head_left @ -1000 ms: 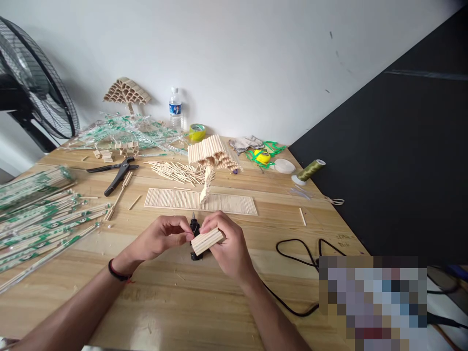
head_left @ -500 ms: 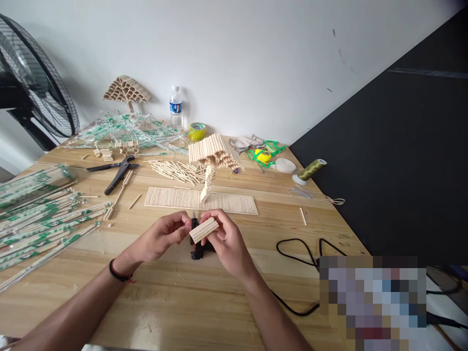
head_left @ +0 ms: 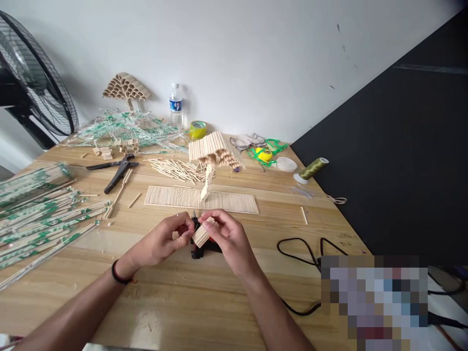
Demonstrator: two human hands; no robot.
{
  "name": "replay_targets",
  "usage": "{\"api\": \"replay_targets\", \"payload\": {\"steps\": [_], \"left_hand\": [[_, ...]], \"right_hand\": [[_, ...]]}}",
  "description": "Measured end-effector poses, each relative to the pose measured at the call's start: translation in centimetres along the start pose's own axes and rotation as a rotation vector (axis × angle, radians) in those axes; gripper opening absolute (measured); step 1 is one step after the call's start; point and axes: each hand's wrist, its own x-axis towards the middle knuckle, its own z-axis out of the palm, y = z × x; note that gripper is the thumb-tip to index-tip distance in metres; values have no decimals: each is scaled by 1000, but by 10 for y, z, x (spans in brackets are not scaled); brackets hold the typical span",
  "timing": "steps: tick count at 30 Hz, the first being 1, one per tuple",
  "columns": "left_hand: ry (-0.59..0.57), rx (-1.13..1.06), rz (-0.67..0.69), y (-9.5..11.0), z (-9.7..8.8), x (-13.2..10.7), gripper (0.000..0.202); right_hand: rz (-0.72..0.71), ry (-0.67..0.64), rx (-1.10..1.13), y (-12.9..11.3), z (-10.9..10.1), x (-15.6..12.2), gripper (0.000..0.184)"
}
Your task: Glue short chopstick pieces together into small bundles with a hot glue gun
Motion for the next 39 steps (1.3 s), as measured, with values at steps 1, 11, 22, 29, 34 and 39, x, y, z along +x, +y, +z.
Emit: {"api": "replay_targets", "payload": {"steps": [1, 11, 22, 29, 34, 39], "left_hand": [[2, 9, -2, 0, 0, 0, 30], [27, 74, -31, -1, 0, 1, 32], [45, 71, -23, 6, -1, 1, 32], [101, 34, -16, 4, -1, 0, 43], [179, 80, -37, -1, -3, 3, 53], [234, 179, -94, -1, -5, 5, 61]], "right_hand": [[-15, -3, -10, 0, 0, 0, 23], [-161, 48, -240, -1, 5, -5, 13], [-197, 119, -204, 1, 6, -5, 8], [-147, 183, -87, -2, -8, 3, 13], [-155, 143, -85, -3, -5, 0, 15], [-141, 120, -70, -6, -3, -1, 18]]}}
